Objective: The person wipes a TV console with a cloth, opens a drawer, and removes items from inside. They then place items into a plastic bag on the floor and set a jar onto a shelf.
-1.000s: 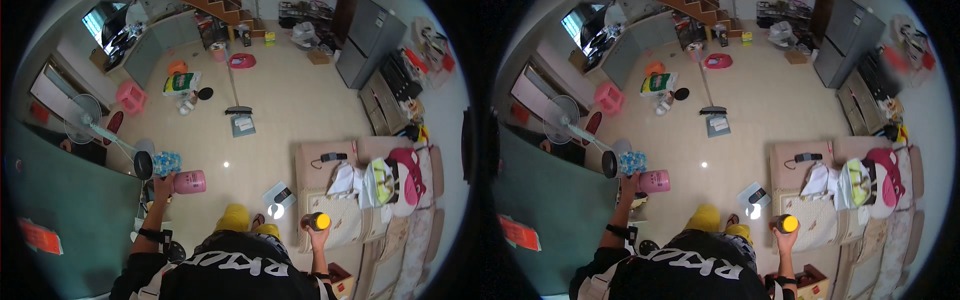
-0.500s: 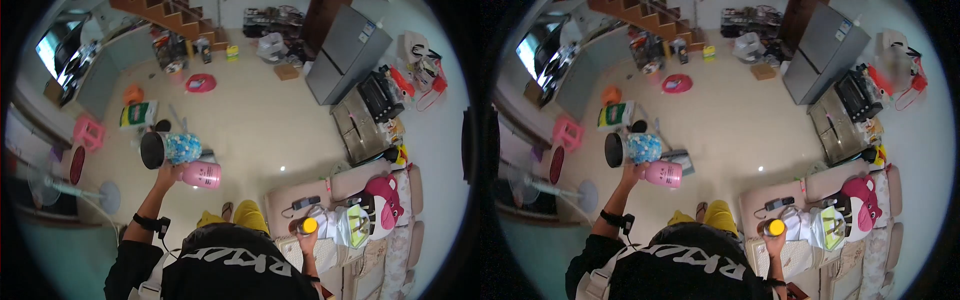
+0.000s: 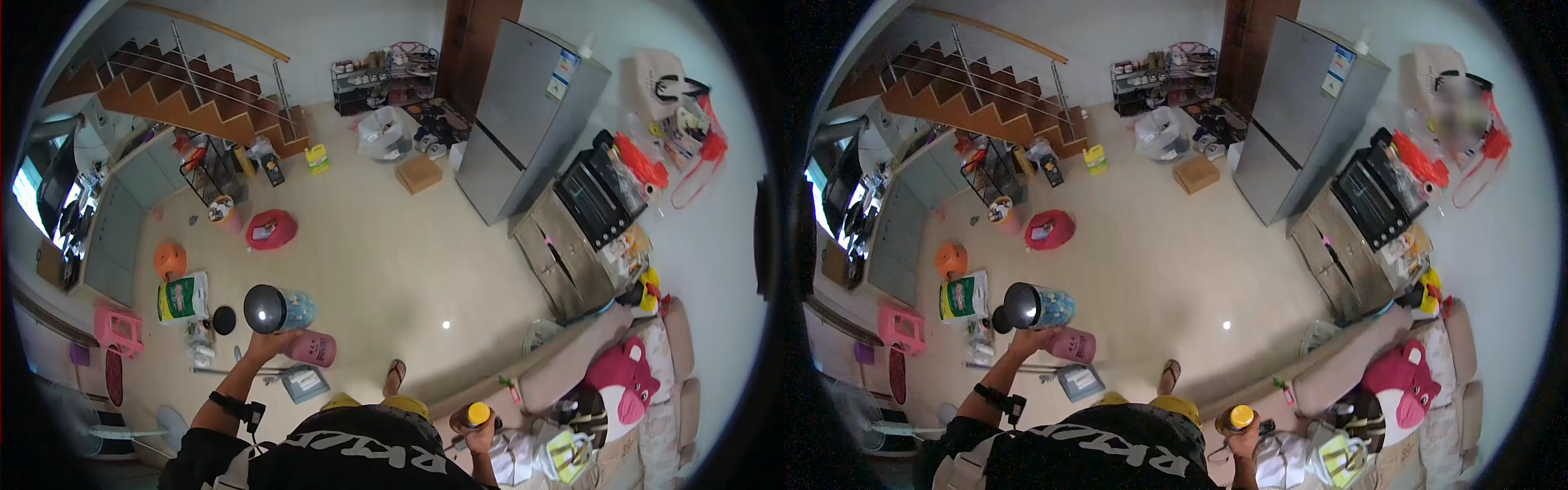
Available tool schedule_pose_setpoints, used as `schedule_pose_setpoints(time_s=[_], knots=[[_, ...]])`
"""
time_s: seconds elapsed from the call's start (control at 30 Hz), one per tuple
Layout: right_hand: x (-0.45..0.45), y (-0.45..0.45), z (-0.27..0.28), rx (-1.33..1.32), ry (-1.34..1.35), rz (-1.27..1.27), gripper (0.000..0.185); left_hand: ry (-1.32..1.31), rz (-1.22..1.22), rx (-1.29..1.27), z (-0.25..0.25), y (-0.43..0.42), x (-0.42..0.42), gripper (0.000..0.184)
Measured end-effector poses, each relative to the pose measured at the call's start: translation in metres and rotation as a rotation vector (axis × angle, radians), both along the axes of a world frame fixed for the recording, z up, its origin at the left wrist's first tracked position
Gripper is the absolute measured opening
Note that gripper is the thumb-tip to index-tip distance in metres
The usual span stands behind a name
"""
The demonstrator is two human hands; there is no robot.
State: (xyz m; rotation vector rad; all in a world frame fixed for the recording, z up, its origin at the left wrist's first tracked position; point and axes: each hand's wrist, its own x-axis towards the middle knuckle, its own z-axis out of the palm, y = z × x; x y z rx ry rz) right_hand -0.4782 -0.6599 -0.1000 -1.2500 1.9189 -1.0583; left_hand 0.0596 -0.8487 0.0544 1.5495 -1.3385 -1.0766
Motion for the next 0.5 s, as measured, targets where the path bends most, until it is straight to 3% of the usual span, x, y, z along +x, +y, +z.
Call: schedule_pose_setpoints(time_s=[0.03, 0.1, 0.13, 0.2, 0.3, 0.37, 0.43, 0.5], knots=[[-0.003, -0.031, -0.003, -0.001, -0.117, 0.015, 0.072, -0.001, 0.015, 0.008, -0.003, -0.031, 0.006, 0.049], [-0.013, -0.09, -0.02, -0.019, -0.05, 0.094, 0.074, -0.165, 0.008, -0.002, -0.021, -0.072, 0.028, 0.048], [-0.015, -0.12, -0.017, -0.008, -0.047, 0.13, 0.074, -0.038, 0.073, 0.012, -0.023, -0.088, 0.033, 0.047], [-0.017, -0.181, -0.013, -0.011, -0.024, 0.115, 0.078, -0.028, 0.119, 0.001, -0.031, -0.12, 0.049, 0.048], [-0.007, -0.282, 0.004, -0.027, -0.004, 0.138, 0.083, -0.134, 0.162, 0.034, -0.051, -0.166, 0.09, 0.056], [0.015, -0.347, 0.036, 0.046, -0.065, 0.106, 0.089, -0.361, 0.093, 0.166, -0.03, -0.206, 0.11, 0.062], [0.03, -0.4, 0.04, 0.028, -0.085, 0.05, 0.092, -0.508, 0.019, 0.103, -0.035, -0.248, 0.145, 0.07], [0.038, -0.454, 0.037, -0.014, -0.068, 0.076, 0.091, -0.846, -0.012, 0.226, -0.012, -0.298, 0.16, 0.078]])
